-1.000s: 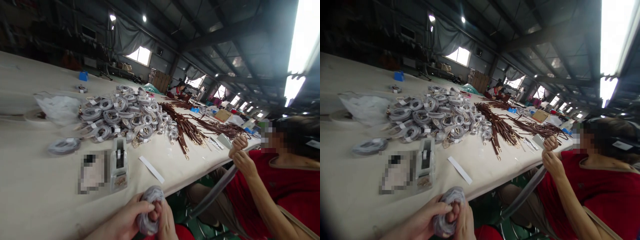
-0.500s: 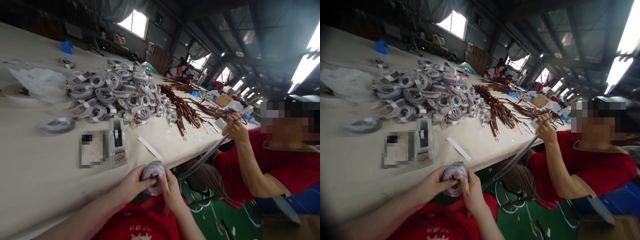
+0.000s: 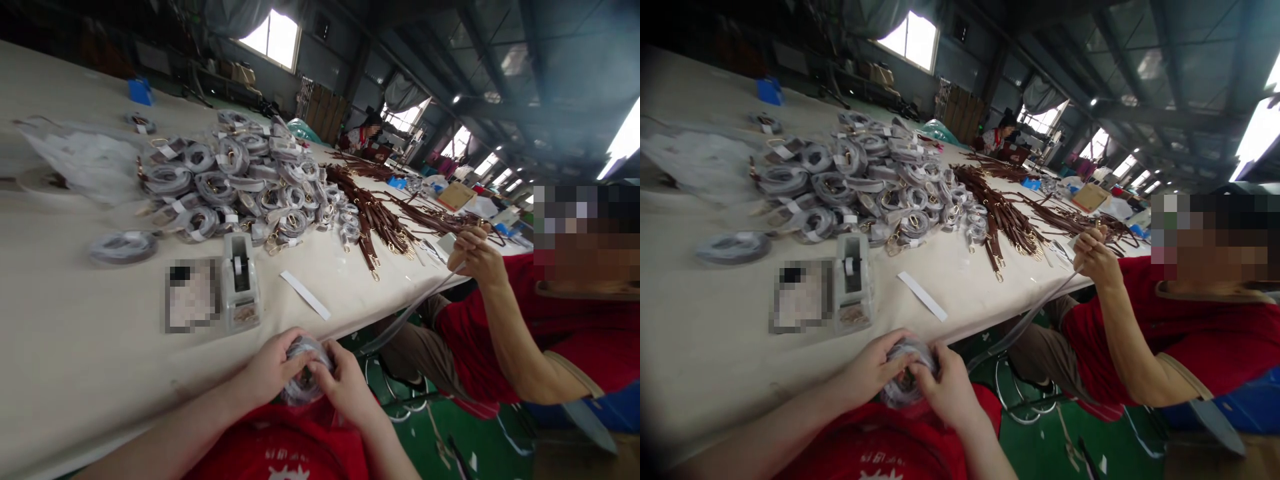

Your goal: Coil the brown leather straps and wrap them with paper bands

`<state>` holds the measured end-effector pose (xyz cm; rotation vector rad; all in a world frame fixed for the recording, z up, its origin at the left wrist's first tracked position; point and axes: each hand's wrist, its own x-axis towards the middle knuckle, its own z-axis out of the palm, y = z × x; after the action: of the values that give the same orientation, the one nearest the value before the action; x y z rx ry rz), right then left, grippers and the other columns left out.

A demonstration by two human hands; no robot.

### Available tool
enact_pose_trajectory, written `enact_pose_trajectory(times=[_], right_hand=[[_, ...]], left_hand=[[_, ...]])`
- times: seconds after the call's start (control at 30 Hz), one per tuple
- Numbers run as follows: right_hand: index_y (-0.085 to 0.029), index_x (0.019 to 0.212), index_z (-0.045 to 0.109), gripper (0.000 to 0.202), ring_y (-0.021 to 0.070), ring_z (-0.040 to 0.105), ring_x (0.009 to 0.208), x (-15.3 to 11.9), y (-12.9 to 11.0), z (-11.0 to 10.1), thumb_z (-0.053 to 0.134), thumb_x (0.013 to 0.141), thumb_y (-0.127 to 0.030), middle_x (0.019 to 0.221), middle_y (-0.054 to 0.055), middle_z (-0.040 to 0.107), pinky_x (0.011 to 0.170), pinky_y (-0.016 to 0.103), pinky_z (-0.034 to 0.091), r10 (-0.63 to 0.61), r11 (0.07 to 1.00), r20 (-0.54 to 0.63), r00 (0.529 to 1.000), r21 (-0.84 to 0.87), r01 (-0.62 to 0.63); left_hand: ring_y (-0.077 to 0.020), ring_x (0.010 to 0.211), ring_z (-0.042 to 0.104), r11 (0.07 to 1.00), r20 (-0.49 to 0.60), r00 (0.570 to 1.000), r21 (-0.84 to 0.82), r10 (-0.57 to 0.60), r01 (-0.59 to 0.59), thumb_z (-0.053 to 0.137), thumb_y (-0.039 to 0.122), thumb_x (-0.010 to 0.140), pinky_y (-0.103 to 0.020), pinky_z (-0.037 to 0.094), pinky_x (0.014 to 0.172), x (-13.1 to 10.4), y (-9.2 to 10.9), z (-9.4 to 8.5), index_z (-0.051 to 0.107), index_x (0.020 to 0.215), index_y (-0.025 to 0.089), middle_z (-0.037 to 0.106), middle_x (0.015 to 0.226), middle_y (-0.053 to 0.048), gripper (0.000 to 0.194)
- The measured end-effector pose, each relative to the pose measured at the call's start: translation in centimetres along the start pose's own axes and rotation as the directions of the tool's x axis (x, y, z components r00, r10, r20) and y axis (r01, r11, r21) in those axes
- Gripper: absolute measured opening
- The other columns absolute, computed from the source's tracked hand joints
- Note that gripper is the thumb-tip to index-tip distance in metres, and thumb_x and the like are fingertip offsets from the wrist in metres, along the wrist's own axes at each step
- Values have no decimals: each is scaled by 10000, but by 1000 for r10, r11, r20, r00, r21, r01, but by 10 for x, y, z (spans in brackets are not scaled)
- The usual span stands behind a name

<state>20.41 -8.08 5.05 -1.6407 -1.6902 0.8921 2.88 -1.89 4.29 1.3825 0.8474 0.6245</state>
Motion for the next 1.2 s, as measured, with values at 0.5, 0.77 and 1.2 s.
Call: enact_pose_trajectory(times=[0.5, 0.77, 1.2], right_hand=[[-168, 1009, 646, 366, 182, 574, 699, -2, 5, -10, 646, 847, -496, 826, 50, 665, 636, 268, 429, 21, 998, 382, 924, -59, 2], [-145, 920, 634, 389, 109, 464, 618, -13, 14, 11, 766, 734, -460, 725, -33, 566, 533, 198, 349, 201, 966, 465, 862, 50, -252], [-152, 900, 620, 159, 141, 560, 646, -29, 21, 41, 639, 764, -233, 763, 4, 651, 574, 214, 415, 255, 958, 307, 917, 48, -282]], left_hand=[[-222, 840, 663, 999, 82, 996, 14, 35, -36, 649, 471, 823, -303, 535, 737, -7, -27, -11, 637, 1051, 180, 710, 924, -56, 369], [-239, 1002, 652, 964, 9, 996, 249, 91, -91, 480, 331, 913, -351, 490, 918, -36, -50, 11, 586, 1188, 205, 713, 1117, -81, 321], [-199, 755, 623, 995, -88, 992, -50, -87, 83, 509, 462, 892, -276, 499, 711, -39, -59, 20, 643, 920, 195, 676, 804, -19, 300]])
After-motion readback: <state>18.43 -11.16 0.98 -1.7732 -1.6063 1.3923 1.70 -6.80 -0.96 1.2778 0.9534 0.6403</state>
